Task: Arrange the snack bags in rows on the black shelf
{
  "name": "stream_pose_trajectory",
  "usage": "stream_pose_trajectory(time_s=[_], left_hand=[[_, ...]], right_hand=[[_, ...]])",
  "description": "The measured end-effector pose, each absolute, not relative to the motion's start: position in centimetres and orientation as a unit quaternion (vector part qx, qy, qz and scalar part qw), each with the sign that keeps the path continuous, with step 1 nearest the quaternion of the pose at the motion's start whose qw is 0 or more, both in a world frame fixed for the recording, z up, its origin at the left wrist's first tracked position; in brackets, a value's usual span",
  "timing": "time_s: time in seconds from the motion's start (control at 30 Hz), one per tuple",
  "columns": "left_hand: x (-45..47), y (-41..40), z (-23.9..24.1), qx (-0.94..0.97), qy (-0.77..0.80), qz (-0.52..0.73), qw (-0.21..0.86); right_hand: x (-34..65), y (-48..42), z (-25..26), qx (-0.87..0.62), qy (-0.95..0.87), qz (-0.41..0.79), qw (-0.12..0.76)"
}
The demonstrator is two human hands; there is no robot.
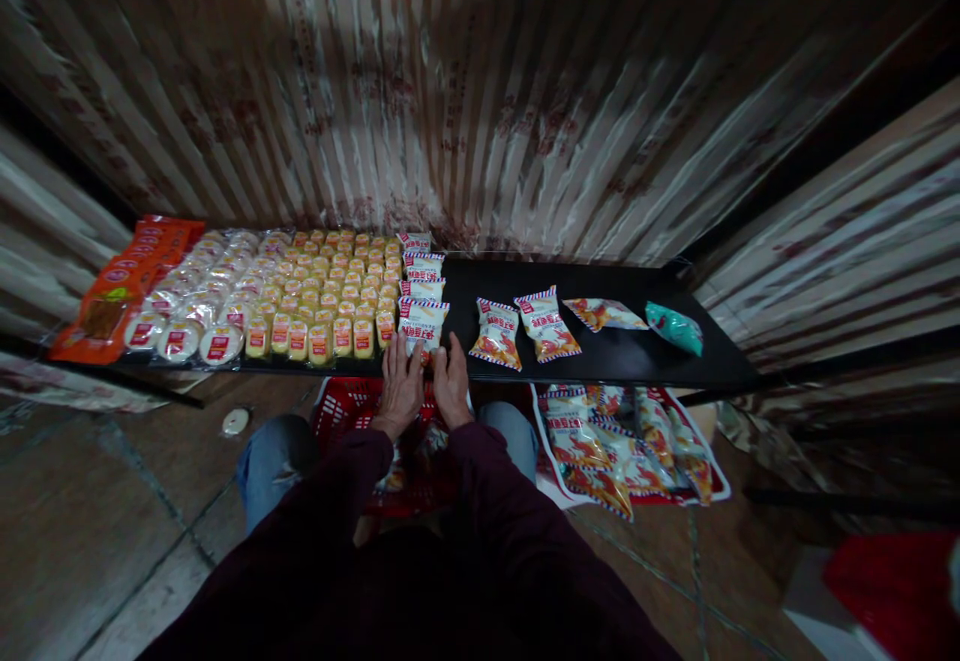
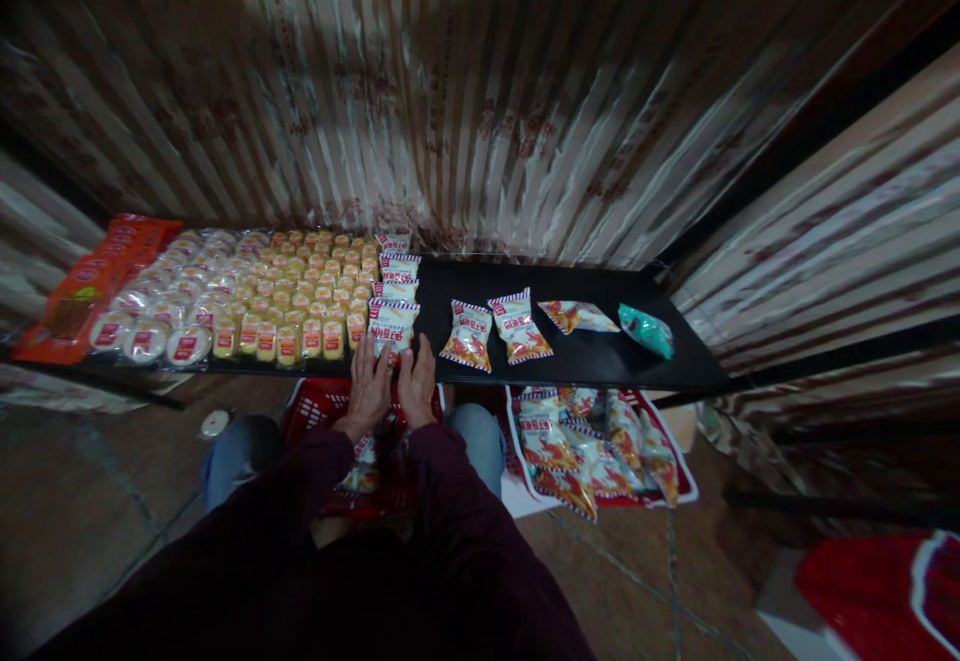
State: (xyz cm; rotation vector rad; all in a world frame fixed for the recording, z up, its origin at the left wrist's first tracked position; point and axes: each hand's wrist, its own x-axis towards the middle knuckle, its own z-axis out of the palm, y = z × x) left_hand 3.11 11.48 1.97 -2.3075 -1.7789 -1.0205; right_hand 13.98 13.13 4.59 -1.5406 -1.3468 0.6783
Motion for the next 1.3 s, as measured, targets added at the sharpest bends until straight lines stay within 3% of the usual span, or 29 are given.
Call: stream_pose_trajectory(time_s=[0.47, 1.3], left_hand=[[3.3, 13.5, 2.3, -0.741, -0.576, -0.346, 0.017], [3.1, 12.5, 2.8, -0.742, -0.578, -0.339, 0.016]], right_hand=[[13.5, 14.9, 4.9, -0.583, -0.624, 0.173, 0.491], [14.2, 13.8, 3.8, -0.594, -0.630, 0.201, 0.458]])
